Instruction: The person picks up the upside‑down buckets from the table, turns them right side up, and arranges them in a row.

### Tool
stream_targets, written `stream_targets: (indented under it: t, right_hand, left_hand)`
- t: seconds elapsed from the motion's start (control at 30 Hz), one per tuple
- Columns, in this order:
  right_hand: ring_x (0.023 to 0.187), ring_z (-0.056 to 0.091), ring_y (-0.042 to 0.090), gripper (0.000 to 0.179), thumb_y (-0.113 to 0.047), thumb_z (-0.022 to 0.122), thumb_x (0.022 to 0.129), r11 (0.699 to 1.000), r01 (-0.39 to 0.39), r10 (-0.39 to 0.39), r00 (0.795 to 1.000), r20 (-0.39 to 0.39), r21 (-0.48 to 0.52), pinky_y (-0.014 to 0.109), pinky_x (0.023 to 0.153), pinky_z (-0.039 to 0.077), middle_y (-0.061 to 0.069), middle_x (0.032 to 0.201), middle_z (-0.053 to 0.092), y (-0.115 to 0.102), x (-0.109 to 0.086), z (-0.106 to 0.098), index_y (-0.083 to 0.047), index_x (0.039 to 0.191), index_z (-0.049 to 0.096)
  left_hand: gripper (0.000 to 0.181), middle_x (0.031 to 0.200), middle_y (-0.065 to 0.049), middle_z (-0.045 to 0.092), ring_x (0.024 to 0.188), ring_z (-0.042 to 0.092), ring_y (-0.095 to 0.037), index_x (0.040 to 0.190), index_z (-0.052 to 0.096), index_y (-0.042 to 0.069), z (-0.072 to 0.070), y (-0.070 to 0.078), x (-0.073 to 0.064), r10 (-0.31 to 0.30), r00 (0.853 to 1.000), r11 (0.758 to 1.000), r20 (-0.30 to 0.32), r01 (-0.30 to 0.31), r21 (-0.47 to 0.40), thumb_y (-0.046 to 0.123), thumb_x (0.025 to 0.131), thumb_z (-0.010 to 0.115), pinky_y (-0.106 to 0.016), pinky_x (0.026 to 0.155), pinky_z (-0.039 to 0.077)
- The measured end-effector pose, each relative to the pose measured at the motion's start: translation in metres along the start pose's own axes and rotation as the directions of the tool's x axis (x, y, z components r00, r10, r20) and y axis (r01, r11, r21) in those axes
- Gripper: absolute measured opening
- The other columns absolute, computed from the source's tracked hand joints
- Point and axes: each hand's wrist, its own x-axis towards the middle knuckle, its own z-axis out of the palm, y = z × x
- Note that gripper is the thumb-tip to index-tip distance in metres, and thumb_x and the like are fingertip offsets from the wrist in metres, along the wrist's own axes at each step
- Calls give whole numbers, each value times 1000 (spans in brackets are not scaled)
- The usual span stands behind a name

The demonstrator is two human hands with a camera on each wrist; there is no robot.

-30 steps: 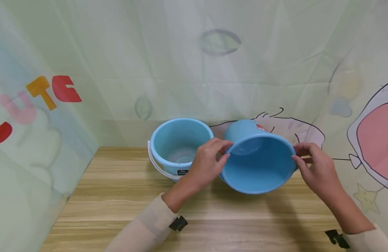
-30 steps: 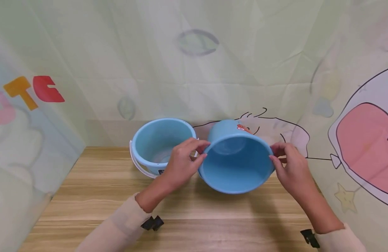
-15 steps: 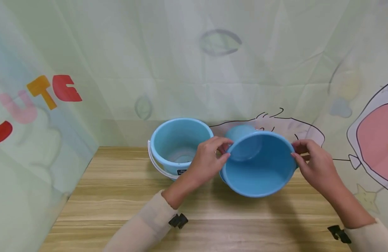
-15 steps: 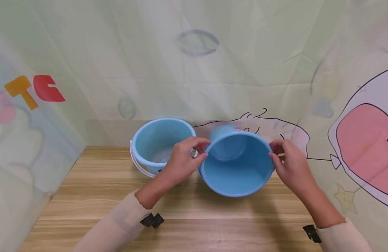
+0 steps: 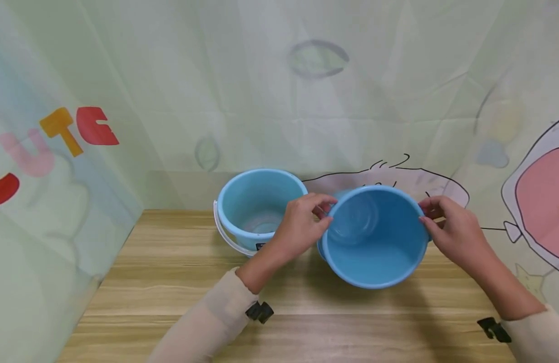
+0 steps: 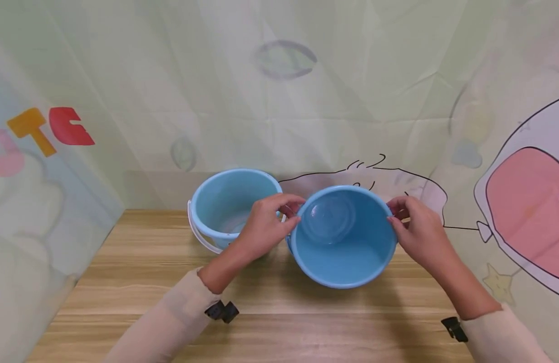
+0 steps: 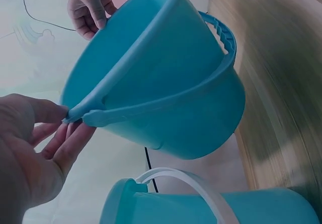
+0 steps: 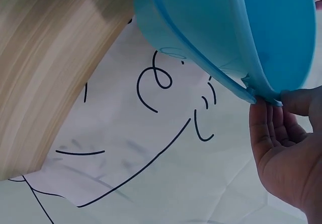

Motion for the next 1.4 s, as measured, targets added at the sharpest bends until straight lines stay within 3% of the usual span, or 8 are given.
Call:
stream_targets:
  t: [0.23,0.43,0.63,0.97,1.17,1.3,1.4]
  right_hand:
    - [96,69,44,30,-1,69,96,1000,-30,30,999,27,-2,43,64,64,27,111,67,1,8,1,6,124,60]
    - [95,70,47,29,-5,69,97,997,-74,75,995,59,-17,53,65,63,28,109,67,1,16,0,5,123,62]
    - [96,71,48,30,-7,68,96,995,-96,98,987,124,-24,51,66,64,28,111,68,5,25,0,5,124,62]
    - [103,69,51,29,-9,65,99,990,-144,141,953,268,-8,47,72,65,31,117,66,10,47,-4,6,124,64]
    - [98,71,47,32,-11,65,100,987,-159,160,934,319,-29,44,71,65,33,118,65,12,57,-5,7,126,63]
    - [89,74,37,31,-11,66,100,985,-166,169,927,334,-39,43,70,65,33,117,67,14,62,-4,7,125,64]
    - [85,75,34,31,-11,67,99,984,-173,178,919,353,-47,44,71,65,34,117,66,15,65,-3,7,125,64]
  left_hand:
    - [29,99,-10,73,84,73,-18,120,74,3,0,-3,4,-29,1000,999,0,29,-18,1,91,73,-21,70,59]
    - [30,100,-10,75,86,75,-19,121,75,4,-1,-3,11,-86,996,996,3,86,-16,3,91,71,-24,74,61]
    - [29,100,-8,76,87,75,-17,121,76,6,-1,-8,20,-145,989,989,27,145,-23,6,93,71,-23,71,61]
    - [28,96,-11,71,83,70,-18,119,76,4,-6,-12,35,-301,947,941,111,314,-125,2,91,72,-29,59,62]
    - [27,91,-11,69,67,70,-18,117,76,2,-7,-15,45,-315,938,935,144,333,-119,1,91,71,-30,57,62]
    - [27,92,-11,71,68,70,-17,117,76,3,-6,-16,49,-335,930,933,149,350,-88,2,91,70,-29,57,62]
    - [27,96,-11,73,70,71,-17,117,75,4,-4,-17,52,-369,916,922,157,382,-62,3,91,70,-29,57,62]
